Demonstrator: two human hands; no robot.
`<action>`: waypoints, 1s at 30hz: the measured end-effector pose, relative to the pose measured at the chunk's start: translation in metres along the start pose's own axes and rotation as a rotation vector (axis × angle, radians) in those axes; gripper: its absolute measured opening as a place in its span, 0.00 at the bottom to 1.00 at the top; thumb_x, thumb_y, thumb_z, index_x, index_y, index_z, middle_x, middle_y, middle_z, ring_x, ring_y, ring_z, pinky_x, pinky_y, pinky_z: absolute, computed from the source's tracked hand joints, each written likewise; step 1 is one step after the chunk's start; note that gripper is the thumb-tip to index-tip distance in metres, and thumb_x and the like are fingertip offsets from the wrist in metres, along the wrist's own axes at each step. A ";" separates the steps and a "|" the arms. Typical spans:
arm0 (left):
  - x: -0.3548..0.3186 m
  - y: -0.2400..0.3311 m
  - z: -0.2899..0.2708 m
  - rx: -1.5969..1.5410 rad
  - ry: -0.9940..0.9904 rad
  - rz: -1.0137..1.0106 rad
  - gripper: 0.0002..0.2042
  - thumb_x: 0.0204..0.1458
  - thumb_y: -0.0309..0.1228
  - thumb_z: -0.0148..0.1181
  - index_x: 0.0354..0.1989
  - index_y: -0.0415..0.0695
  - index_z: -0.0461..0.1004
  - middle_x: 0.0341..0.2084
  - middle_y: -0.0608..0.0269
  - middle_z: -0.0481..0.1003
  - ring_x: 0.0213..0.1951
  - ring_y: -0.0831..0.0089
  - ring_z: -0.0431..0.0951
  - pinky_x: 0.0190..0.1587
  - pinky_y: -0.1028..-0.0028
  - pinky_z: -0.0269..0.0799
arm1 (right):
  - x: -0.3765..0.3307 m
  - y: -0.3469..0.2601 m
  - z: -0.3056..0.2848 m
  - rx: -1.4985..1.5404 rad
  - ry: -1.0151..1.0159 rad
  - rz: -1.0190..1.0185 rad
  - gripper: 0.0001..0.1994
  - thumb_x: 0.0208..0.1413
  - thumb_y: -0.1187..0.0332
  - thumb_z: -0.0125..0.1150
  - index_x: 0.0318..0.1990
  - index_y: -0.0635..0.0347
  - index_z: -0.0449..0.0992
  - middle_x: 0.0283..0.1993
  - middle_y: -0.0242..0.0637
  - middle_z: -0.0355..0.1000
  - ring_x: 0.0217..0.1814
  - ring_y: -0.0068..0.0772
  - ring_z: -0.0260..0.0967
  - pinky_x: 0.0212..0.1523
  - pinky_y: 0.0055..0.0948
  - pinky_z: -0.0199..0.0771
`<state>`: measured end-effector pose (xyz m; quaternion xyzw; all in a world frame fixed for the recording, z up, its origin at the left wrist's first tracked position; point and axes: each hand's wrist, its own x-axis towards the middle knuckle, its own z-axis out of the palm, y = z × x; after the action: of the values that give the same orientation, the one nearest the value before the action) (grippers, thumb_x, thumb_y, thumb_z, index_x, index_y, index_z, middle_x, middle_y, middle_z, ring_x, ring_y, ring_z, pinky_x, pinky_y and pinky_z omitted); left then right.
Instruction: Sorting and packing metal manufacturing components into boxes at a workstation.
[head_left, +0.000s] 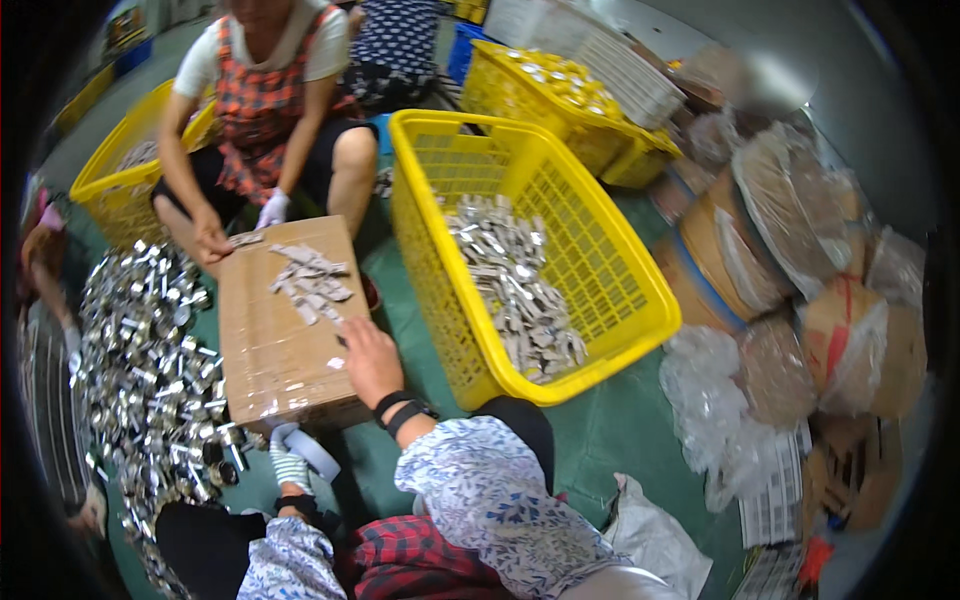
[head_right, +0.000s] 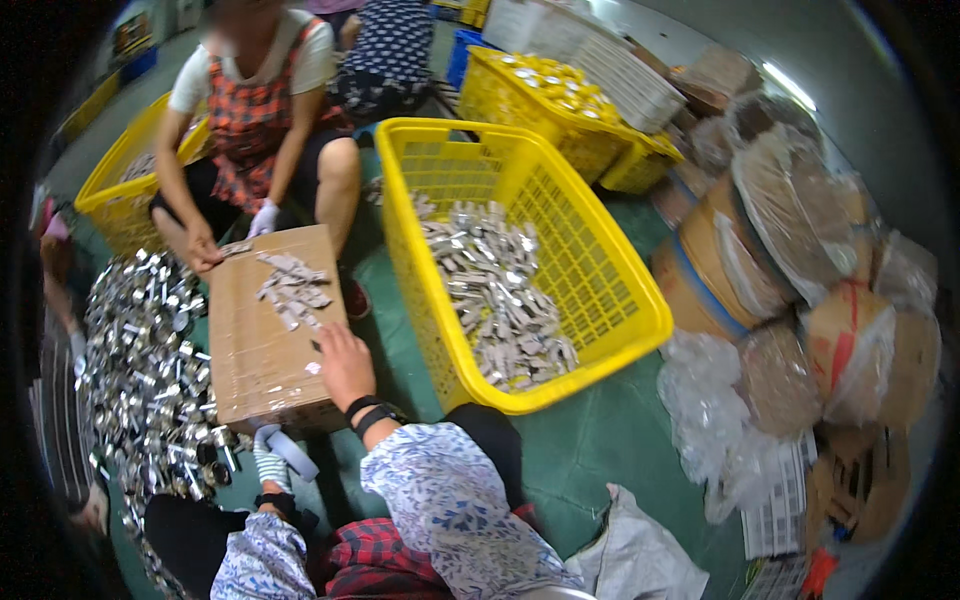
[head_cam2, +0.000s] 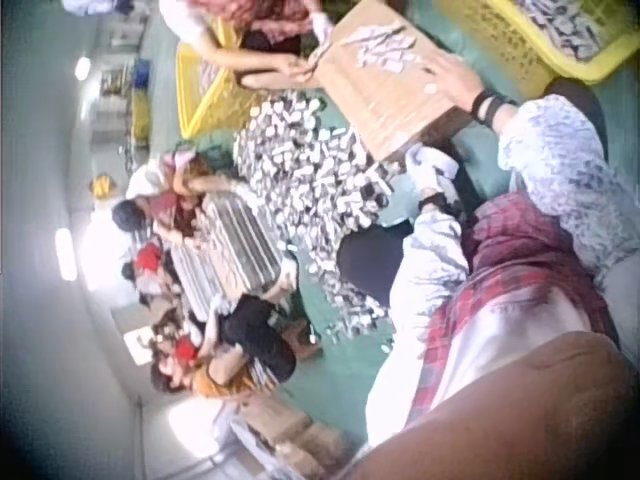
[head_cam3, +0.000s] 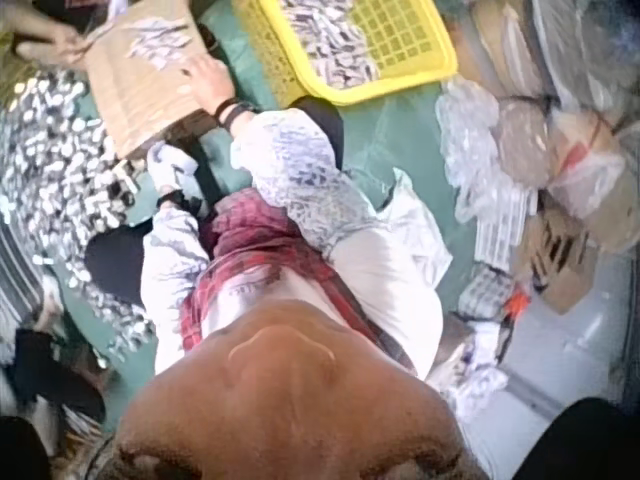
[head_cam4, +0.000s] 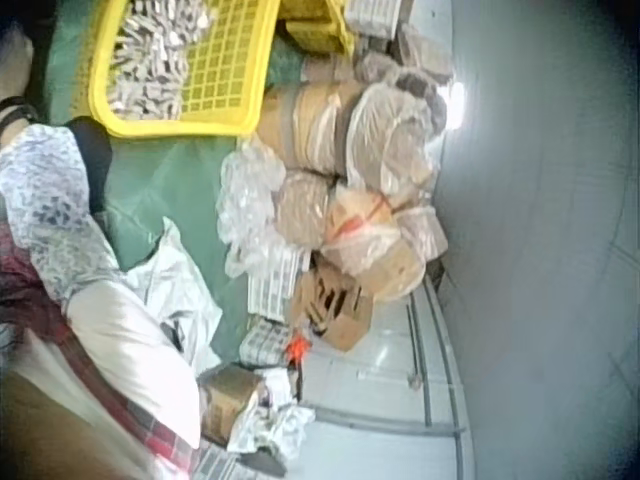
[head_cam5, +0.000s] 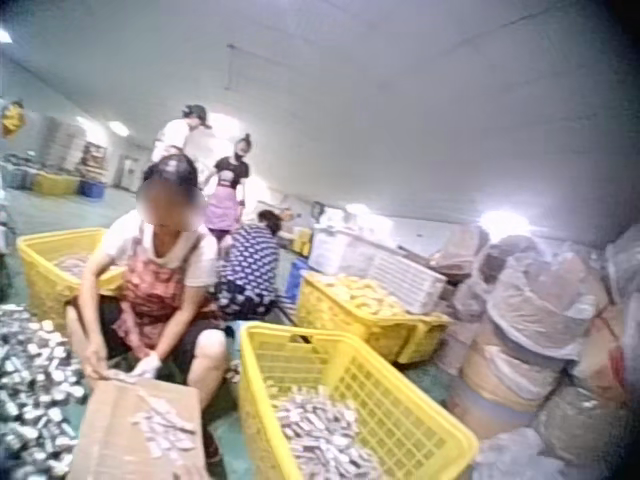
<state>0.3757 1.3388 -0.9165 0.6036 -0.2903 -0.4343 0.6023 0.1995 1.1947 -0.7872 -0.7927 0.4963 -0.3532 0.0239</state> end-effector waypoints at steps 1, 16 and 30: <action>0.000 -0.002 0.005 -0.031 0.002 -0.003 0.16 0.42 0.12 0.45 0.39 0.43 0.69 0.34 0.64 0.71 0.38 0.73 0.69 0.43 0.74 0.69 | -0.002 0.002 -0.002 0.001 0.008 0.004 0.16 0.47 0.73 0.48 0.47 0.60 0.67 0.52 0.42 0.65 0.58 0.42 0.59 0.54 0.39 0.60; 0.001 -0.002 -0.003 -0.026 0.011 -0.074 0.20 0.44 0.12 0.46 0.43 0.49 0.68 0.38 0.68 0.69 0.40 0.74 0.68 0.43 0.75 0.67 | -0.003 -0.004 -0.010 0.064 0.048 0.060 0.19 0.47 0.76 0.49 0.49 0.61 0.65 0.53 0.44 0.63 0.58 0.43 0.58 0.53 0.38 0.60; 0.008 -0.014 0.004 -0.118 -0.018 -0.114 0.15 0.50 0.17 0.45 0.44 0.48 0.68 0.42 0.63 0.68 0.42 0.69 0.67 0.45 0.71 0.68 | 0.016 -0.054 -0.056 0.522 0.377 0.166 0.15 0.50 0.76 0.48 0.48 0.61 0.65 0.50 0.43 0.64 0.53 0.42 0.61 0.53 0.34 0.61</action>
<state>0.3737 1.3317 -0.9308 0.5786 -0.2347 -0.4898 0.6085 0.2127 1.2270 -0.7153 -0.6374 0.4476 -0.6057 0.1628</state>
